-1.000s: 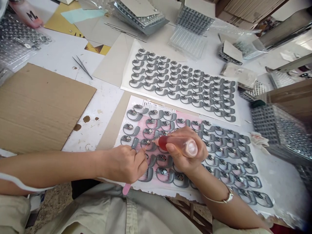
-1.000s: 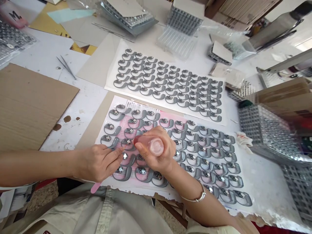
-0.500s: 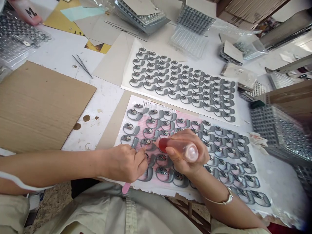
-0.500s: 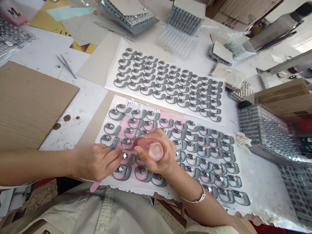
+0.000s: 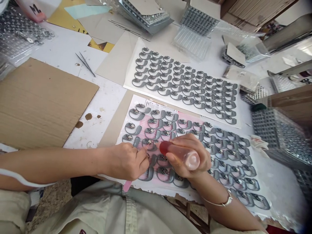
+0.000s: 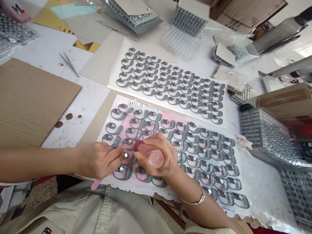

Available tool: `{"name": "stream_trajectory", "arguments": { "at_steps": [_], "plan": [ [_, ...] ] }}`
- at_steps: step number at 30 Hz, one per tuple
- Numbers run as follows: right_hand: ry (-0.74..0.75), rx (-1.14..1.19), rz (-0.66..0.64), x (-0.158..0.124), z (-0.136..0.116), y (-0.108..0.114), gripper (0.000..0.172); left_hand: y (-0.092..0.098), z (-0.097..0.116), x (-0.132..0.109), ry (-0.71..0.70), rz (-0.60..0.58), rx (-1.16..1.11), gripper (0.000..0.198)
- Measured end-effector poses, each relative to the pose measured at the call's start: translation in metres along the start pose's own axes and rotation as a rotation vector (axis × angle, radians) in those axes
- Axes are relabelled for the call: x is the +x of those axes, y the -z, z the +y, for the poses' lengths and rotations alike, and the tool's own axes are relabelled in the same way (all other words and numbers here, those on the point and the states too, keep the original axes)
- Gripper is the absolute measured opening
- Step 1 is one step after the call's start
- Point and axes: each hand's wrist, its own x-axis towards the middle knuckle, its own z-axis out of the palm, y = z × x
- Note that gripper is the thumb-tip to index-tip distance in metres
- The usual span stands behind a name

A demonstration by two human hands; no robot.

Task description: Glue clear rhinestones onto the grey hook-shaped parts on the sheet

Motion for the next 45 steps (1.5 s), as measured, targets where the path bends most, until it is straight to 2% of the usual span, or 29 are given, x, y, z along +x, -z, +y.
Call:
{"name": "stream_trajectory", "arguments": {
  "at_steps": [5,8,13,17,21,26,30,38,45],
  "plan": [
    [-0.041,0.131,0.036,-0.001,0.002,0.003,0.030,0.000,0.001,-0.001,0.024,0.001,-0.010,0.008],
    [-0.052,0.123,0.037,-0.001,0.005,0.003,0.030,-0.001,0.001,-0.001,0.027,-0.001,-0.017,0.008],
    [-0.013,0.139,0.039,0.000,0.005,0.000,0.041,-0.002,0.001,-0.002,0.034,0.011,-0.023,0.010],
    [-0.045,0.144,0.026,0.000,0.004,0.000,0.034,0.000,0.000,-0.001,0.024,0.008,-0.008,0.010],
    [-0.071,0.153,0.011,-0.002,0.005,0.000,0.037,0.002,-0.001,0.001,0.020,0.026,-0.014,0.010],
    [0.005,0.145,0.025,-0.001,0.006,-0.001,0.037,0.003,-0.003,0.002,0.025,0.038,-0.023,0.006],
    [0.006,0.133,0.018,-0.002,0.005,0.000,0.038,0.003,-0.008,0.002,0.050,0.046,-0.067,0.012],
    [-0.016,0.168,0.037,-0.001,0.002,-0.002,0.030,0.002,-0.011,0.000,0.077,0.025,-0.116,0.010],
    [-0.102,0.184,0.029,-0.002,-0.002,-0.001,0.027,0.000,-0.014,0.000,0.085,0.046,-0.142,0.016]
  ]
}}
